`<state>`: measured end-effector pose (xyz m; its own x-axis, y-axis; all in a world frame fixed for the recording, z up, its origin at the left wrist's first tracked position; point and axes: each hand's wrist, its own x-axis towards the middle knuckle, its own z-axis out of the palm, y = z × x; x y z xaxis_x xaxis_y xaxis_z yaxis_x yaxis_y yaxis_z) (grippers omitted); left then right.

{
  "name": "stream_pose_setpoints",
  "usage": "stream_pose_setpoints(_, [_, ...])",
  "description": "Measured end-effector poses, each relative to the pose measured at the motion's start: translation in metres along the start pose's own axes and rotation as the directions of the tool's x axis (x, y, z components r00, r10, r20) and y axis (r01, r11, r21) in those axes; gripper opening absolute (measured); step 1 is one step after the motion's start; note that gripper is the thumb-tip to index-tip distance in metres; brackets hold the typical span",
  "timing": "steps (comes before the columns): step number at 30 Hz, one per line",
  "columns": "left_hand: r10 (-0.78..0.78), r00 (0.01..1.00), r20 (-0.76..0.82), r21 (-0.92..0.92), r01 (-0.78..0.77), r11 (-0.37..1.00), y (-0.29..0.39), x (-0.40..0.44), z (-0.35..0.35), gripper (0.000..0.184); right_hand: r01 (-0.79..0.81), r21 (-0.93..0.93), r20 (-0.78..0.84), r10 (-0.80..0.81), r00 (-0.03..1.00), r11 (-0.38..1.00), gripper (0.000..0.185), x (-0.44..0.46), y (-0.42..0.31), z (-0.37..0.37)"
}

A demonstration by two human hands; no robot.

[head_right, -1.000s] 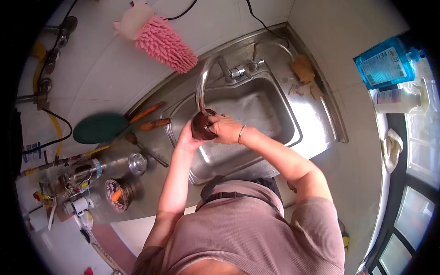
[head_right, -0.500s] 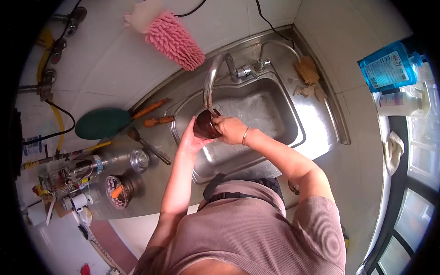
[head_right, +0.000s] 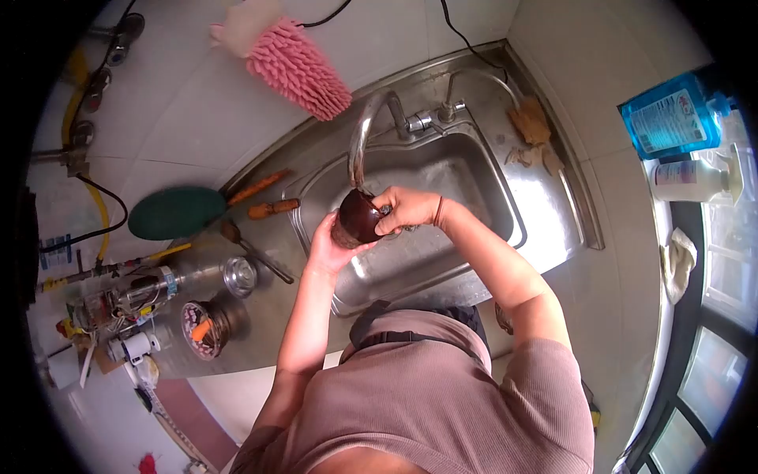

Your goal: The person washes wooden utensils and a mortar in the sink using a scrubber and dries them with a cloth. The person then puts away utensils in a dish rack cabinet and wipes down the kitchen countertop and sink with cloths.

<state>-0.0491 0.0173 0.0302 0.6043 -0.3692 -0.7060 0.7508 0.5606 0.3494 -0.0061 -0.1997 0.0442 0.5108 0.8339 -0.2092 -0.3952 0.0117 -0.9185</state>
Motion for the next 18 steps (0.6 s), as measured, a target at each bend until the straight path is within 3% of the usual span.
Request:
stream_pose_setpoints(1, [0.081,0.993,0.087,-0.094,-0.073,0.993,-0.002,-0.002,0.005,0.04,0.0,0.004,-0.001,0.0,1.0,1.0,0.026,-0.003,0.003,0.0])
stream_pose_setpoints(3, [0.06,0.99,0.131,-0.044,-0.055,0.998,0.004,-0.002,0.003,0.04,0.016,0.297,0.086,-0.043,0.995,0.955,0.026,-0.007,0.003,-0.004])
stream_pose_setpoints(5, [0.041,0.984,0.172,0.003,-0.043,0.999,0.006,-0.004,0.002,0.039,0.005,0.357,0.106,-0.046,0.993,0.934,0.03,-0.005,0.018,-0.011])
stream_pose_setpoints(7, [0.063,0.971,0.233,0.092,-0.086,0.992,0.009,-0.007,0.007,0.044,0.04,0.604,-0.016,-0.038,0.999,0.796,0.033,0.0,0.038,-0.017])
stream_pose_setpoints(8, [0.062,0.97,0.234,0.094,-0.086,0.992,0.009,-0.008,0.011,0.044,0.096,0.663,-0.018,-0.112,0.994,0.743,0.036,0.009,0.065,-0.028])
stream_pose_setpoints(9, [0.03,0.97,0.241,0.092,-0.053,0.994,0.007,-0.009,0.015,0.043,0.133,0.731,-0.073,-0.117,0.99,0.669,0.03,0.008,0.058,-0.022])
stream_pose_setpoints(11, [-0.004,0.969,0.245,0.092,-0.02,0.996,0.005,-0.009,0.016,0.043,0.151,0.657,-0.22,-0.004,0.976,0.739,0.031,0.012,0.056,-0.021])
stream_pose_setpoints(13, [-0.093,0.956,0.279,0.297,0.007,0.955,0.008,-0.002,0.015,0.041,0.122,0.586,-0.289,0.067,0.955,0.801,0.029,0.021,0.062,-0.023])
stream_pose_setpoints(15, [-0.07,0.98,0.188,0.302,0.01,0.953,0.007,0.004,0.018,0.036,0.077,0.51,-0.36,0.131,0.924,0.857,0.028,0.025,0.058,-0.023])
stream_pose_setpoints(17, [-0.065,0.998,-0.014,0.501,0.063,0.863,0.008,0.007,0.024,0.035,0.028,0.137,-0.452,0.037,0.891,0.99,0.024,0.023,0.04,-0.022])
stream_pose_setpoints(18, [-0.065,0.998,-0.014,0.496,0.063,0.866,0.006,0.01,0.026,0.035,0.124,-0.288,-0.462,-0.251,0.851,0.95,0.02,0.029,0.038,-0.021])
